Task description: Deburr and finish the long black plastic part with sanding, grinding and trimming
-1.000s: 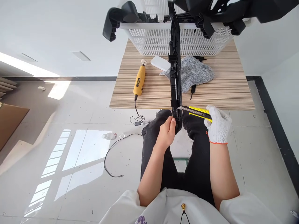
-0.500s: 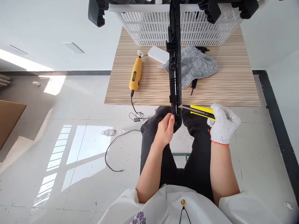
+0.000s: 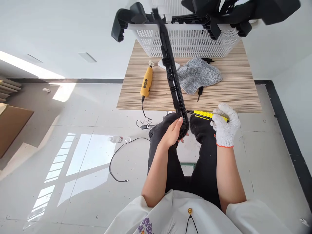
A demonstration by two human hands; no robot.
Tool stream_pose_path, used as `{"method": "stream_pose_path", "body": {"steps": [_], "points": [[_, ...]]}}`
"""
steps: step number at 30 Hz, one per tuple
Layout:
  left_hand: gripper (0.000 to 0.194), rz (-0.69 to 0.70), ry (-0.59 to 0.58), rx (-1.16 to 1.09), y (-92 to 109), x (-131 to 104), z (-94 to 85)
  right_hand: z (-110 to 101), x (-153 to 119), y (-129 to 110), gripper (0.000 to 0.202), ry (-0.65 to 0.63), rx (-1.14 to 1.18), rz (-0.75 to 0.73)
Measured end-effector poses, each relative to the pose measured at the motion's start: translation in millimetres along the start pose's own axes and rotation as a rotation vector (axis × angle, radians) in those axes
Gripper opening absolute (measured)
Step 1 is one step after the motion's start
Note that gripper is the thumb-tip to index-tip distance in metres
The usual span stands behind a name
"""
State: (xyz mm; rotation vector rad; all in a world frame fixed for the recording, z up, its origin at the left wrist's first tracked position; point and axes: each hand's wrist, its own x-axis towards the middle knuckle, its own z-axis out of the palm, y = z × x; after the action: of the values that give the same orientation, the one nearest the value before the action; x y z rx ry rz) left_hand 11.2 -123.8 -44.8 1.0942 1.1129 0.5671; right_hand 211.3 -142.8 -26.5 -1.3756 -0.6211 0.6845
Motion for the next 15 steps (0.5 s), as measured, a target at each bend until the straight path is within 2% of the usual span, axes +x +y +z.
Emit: {"method": "stream_pose_path", "body": {"steps": [1,3,6,9,12,15], "points": [[0.065,-0.026,-0.041,-0.02,0.4,1.9,-0.4,-0.6,0.5,-0.1,0.043,-0.026,0.028,0.01],[0.067,-0.028,-0.051,-0.056,1.2,7.4,0.1,-2.6,1.9,-0.3,0.038,-0.082,0.099,0.031],[0.062,0.048,0.041,-0.129,4.5,19.2,3.2,-6.8,4.4,1.2,0.028,-0.149,0.187,0.104],[0.054,0.112,0.118,-0.248,10.5,30.8,6.5,-7.9,7.4,3.9,0.035,-0.199,0.269,0.162],[0.055,0.159,0.111,-0.3,13.4,37.2,8.4,2.7,11.2,1.5,0.039,-0.24,0.398,0.17],[0.055,0.196,0.106,-0.284,9.6,37.4,9.0,25.4,17.4,-6.4,0.038,-0.276,0.455,0.155]]}}
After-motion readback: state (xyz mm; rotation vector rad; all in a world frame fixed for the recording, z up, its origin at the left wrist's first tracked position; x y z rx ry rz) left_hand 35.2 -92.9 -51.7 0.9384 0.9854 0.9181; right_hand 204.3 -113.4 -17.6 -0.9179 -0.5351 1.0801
